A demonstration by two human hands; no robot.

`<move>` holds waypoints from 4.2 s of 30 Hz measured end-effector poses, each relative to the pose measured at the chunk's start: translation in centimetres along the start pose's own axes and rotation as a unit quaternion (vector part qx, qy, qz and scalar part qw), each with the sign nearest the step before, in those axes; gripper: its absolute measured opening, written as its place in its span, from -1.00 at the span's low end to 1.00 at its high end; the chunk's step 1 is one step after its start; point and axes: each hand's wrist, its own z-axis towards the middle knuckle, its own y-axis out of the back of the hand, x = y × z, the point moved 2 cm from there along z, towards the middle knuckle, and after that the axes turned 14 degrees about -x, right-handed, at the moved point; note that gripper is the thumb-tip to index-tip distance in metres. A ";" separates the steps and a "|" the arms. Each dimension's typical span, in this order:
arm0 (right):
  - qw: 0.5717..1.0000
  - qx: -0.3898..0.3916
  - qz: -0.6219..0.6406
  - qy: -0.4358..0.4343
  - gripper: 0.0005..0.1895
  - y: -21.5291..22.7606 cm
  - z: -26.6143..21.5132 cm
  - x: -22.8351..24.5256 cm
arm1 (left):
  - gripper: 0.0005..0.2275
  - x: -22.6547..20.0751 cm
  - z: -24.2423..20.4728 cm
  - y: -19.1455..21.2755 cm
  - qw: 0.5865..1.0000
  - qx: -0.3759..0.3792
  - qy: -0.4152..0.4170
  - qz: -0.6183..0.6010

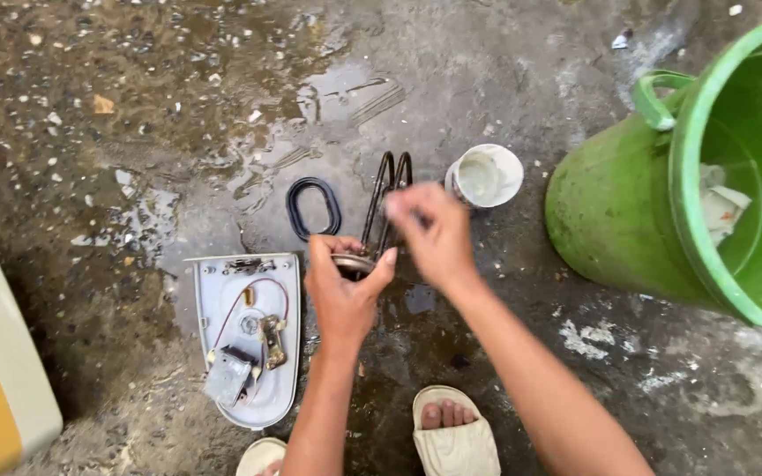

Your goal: Scrubbing mineral deposits and scale off a water heater heating element using steel wool and water on a concrete floor.

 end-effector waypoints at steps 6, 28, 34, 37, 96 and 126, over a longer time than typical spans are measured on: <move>0.998 -0.024 -0.051 0.022 -0.93 -0.3 2.9 -4.0 | -0.47 -0.5 -0.5 -0.5 1.000 0.026 -0.012 0.004; 0.983 0.002 0.062 -0.171 -0.80 -1.8 -2.4 0.2 | -0.63 -3.8 0.4 2.6 0.979 0.036 -0.170 0.103; 0.990 0.017 0.005 -0.138 -0.82 -3.6 -2.6 1.5 | -0.85 -5.8 2.7 3.4 0.963 -0.054 -0.223 0.140; 0.995 0.010 -0.034 -0.089 -0.84 -4.2 -2.3 1.9 | -0.90 -5.5 4.7 3.2 0.965 -0.061 -0.200 0.159; 0.991 -0.012 -0.132 0.015 -0.92 -5.3 2.7 -2.8 | -0.59 -7.0 6.4 0.5 0.911 -0.226 -0.338 0.065; 0.996 0.021 -0.074 -0.037 -0.85 -5.8 -2.3 1.0 | -0.57 -5.5 7.4 1.0 0.937 -0.221 -0.267 0.042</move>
